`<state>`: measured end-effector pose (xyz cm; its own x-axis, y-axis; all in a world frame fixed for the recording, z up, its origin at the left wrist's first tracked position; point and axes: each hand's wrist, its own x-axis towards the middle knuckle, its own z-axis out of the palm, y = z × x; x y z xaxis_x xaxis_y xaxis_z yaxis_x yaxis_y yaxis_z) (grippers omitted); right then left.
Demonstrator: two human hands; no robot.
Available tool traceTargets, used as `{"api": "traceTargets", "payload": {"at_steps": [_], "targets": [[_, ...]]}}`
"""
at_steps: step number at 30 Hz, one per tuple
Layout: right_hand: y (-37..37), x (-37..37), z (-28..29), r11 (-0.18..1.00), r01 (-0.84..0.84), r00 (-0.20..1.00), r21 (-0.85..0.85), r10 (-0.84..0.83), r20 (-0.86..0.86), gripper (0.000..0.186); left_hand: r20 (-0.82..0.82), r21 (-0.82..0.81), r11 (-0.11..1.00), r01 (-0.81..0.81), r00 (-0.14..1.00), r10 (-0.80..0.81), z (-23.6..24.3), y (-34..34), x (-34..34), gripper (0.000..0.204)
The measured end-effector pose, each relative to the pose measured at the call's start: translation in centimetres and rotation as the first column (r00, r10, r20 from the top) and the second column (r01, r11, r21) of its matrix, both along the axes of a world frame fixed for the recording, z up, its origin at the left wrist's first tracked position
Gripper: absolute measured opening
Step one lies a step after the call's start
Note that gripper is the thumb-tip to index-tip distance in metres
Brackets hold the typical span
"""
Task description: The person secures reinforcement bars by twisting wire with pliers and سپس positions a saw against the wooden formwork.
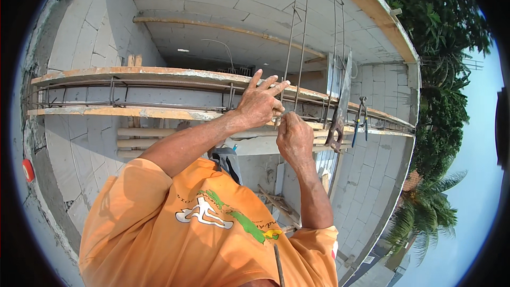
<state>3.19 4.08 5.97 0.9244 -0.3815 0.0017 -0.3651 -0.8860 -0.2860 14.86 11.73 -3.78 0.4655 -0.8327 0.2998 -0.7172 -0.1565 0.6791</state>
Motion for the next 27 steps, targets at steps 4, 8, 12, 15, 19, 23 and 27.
{"api": "traceTargets", "payload": {"at_steps": [4, 8, 12, 15, 19, 23, 27], "targets": [[-3.6, 2.2, 2.0, 0.974, -0.226, 0.957, -0.013, 0.22, -0.189, 0.004, -0.066, -0.077, 0.996, -0.039, 0.997, 0.034, -0.3, 0.0, 0.0, 0.006], [-7.0, 4.0, 2.5, 0.923, -0.38, 0.895, 0.062, 0.383, -0.227, 0.006, -0.073, 0.04, 0.999, 0.002, 0.997, 0.001, 0.4, 0.1, -0.1, 0.005], [-10.0, 5.0, 1.5, 0.909, -0.363, 0.899, 0.204, 0.399, -0.181, 0.007, -0.093, 0.062, 0.998, 0.021, 0.996, -0.016, 0.6, 0.3, -0.3, 0.002], [-9.9, 4.8, 0.7, 0.895, -0.008, 0.957, 0.445, 0.136, -0.257, 0.015, -0.187, 0.064, 0.996, 0.059, 0.981, -0.046, 1.4, 0.7, -0.1, 0.008], [-10.9, 2.5, -2.3, 0.863, 0.025, 0.992, 0.504, 0.041, -0.118, 0.017, -0.128, 0.001, 1.0, -0.014, 0.992, 0.014, 0.7, 0.3, -0.5, 0.008], [-8.7, -1.0, -2.8, 0.879, 0.189, 0.98, 0.439, -0.14, -0.142, 0.018, -0.078, -0.014, 1.0, -0.023, 0.997, 0.022, 0.3, 0.1, -0.5, 0.007], [-4.6, -3.8, -2.8, 0.778, 0.321, 0.947, 0.541, -0.259, -0.189, 0.016, -0.077, 0.0, 1.0, -0.002, 0.997, 0.002, 0.4, -0.1, -0.6, 0.008]]}}
